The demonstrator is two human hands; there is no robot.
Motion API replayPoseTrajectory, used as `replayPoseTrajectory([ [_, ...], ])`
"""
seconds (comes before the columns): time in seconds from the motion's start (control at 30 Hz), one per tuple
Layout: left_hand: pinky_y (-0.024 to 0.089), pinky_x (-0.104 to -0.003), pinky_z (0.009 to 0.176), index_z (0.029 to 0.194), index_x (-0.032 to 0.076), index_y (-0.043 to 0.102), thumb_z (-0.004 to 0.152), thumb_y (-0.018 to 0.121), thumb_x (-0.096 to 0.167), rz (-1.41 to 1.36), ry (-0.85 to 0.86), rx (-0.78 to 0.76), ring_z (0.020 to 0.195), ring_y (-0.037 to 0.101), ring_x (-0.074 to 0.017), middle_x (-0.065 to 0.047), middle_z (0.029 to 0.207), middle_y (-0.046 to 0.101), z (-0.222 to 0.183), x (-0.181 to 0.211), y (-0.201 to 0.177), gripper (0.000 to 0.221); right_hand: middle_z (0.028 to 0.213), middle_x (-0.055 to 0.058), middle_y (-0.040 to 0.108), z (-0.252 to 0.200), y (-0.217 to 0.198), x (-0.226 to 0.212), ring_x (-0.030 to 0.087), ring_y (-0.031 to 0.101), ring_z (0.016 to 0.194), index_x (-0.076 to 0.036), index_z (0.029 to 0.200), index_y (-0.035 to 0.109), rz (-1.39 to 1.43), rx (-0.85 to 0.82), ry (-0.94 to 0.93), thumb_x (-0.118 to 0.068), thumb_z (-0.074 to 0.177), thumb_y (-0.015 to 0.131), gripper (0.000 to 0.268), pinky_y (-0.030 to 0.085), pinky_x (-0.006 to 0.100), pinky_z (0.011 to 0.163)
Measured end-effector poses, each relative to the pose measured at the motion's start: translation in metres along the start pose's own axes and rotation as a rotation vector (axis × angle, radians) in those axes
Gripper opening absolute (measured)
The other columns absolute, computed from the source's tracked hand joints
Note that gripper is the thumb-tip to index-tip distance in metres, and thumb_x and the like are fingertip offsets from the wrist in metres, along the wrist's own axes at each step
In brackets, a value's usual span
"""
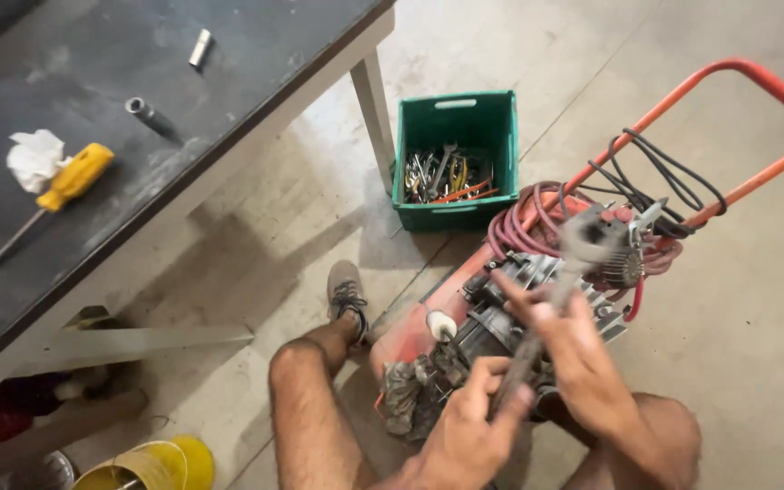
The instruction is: Searching for a wrench in a tool bin and using it to tighten a nut on an air compressor pump.
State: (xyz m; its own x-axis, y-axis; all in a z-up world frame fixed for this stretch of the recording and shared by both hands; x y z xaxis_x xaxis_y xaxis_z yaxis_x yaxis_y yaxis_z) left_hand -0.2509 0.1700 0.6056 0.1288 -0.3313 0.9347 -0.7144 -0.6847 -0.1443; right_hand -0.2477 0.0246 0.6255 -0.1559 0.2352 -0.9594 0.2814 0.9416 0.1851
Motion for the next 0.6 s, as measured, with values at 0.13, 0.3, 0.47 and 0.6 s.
replayPoseTrajectory([
  [0.13,0.052,-0.033,0.063,0.112,0.015,0.065,0.098,0.058,0.041,0.107,-0.187,0.301,0.068,0.064,-0.0150,-0.001,0.082,0.069,0.014,-0.025,-0.046,0.030,0.150,0.012,0.062,-0.032,-0.023,-0.018,0.021,0.061,0.135,-0.001,0.136,0.052,-0.323,0.093,0.091,-0.016,0.095,0.050,0.043,0.049,0.037,0.110],
  [0.3,0.052,-0.046,0.060,0.096,0.008,0.054,0.089,0.065,0.043,0.446,-0.093,0.290,0.063,0.065,-0.0304,-0.012,0.074,0.067,0.180,-0.100,-0.097,0.038,0.118,0.032,0.070,-0.087,-0.163,0.102,0.039,0.070,0.100,0.009,0.123,0.053,0.050,0.497,0.015,-0.002,0.106,0.044,0.022,0.056,0.045,0.090],
  [0.47,0.053,-0.057,0.068,0.097,0.003,0.060,0.091,0.058,0.034,0.939,0.040,0.263,0.073,0.067,-0.0488,-0.023,0.083,0.071,0.410,-0.300,-0.110,0.032,0.112,0.033,0.069,-0.022,-0.258,0.173,0.040,0.070,0.087,0.011,0.128,0.053,0.025,0.544,-0.064,-0.001,0.112,0.044,0.022,0.058,0.044,0.081],
  [0.6,0.052,-0.048,0.065,0.088,0.005,0.065,0.090,0.060,0.037,1.194,-0.044,0.250,0.068,0.067,-0.0386,-0.017,0.078,0.071,0.468,-0.374,-0.091,0.033,0.114,0.029,0.061,0.044,-0.294,0.129,0.035,0.064,0.098,0.012,0.135,0.045,-0.283,0.698,-0.101,0.005,0.125,0.039,0.013,0.055,0.037,0.088],
])
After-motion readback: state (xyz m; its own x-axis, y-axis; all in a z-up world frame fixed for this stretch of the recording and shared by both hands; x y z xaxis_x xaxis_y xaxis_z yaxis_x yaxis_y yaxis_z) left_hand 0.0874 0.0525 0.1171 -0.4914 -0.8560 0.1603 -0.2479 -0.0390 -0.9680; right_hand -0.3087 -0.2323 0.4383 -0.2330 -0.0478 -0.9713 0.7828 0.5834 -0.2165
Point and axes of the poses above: each hand's wrist, its own z-axis towards the middle knuckle, its own y-axis out of the palm, x = y × z, the point moved 8 cm from there along z, towards the middle knuckle
